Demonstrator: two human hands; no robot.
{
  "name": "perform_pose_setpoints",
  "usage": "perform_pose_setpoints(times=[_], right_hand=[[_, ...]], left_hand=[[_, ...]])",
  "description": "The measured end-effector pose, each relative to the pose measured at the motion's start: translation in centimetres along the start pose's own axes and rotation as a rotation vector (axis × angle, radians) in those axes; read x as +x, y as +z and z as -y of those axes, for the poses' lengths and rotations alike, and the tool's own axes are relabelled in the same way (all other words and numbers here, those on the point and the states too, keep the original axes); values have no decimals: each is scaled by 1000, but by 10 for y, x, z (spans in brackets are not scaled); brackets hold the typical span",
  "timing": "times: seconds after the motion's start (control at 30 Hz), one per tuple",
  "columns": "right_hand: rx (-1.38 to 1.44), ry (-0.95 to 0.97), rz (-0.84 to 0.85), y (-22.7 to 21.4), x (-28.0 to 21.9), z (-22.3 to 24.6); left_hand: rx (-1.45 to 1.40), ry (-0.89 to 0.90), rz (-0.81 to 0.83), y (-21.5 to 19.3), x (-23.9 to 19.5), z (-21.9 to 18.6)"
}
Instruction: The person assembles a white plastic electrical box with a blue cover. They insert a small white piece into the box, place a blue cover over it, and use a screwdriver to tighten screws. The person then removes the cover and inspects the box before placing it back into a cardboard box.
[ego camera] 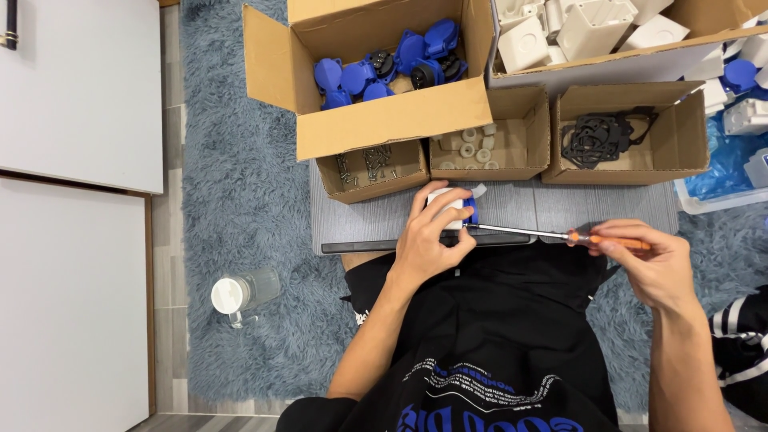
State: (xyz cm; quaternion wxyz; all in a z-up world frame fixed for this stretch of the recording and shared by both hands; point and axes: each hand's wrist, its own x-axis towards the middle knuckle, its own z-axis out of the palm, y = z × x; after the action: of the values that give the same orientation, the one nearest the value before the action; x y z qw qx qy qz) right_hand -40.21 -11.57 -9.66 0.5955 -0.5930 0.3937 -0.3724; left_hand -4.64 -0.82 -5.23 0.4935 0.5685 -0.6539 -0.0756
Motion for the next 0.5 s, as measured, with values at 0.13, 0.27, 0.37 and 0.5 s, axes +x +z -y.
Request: perform_pose_setpoints(times=[0.13, 0.27, 0.37, 0.5], right_hand=[[-12, -21, 37, 3, 0, 6], [-207, 124, -26, 19, 3, 30], [-81, 99, -28, 12, 2, 19], [-84, -8, -3, 2, 0, 3]], left_hand=[[-5, -2, 6, 0, 0, 0], [-3, 7, 3, 1, -1, 2], [0, 1, 9, 0, -1, 2], [3, 19, -3, 1, 0, 2]])
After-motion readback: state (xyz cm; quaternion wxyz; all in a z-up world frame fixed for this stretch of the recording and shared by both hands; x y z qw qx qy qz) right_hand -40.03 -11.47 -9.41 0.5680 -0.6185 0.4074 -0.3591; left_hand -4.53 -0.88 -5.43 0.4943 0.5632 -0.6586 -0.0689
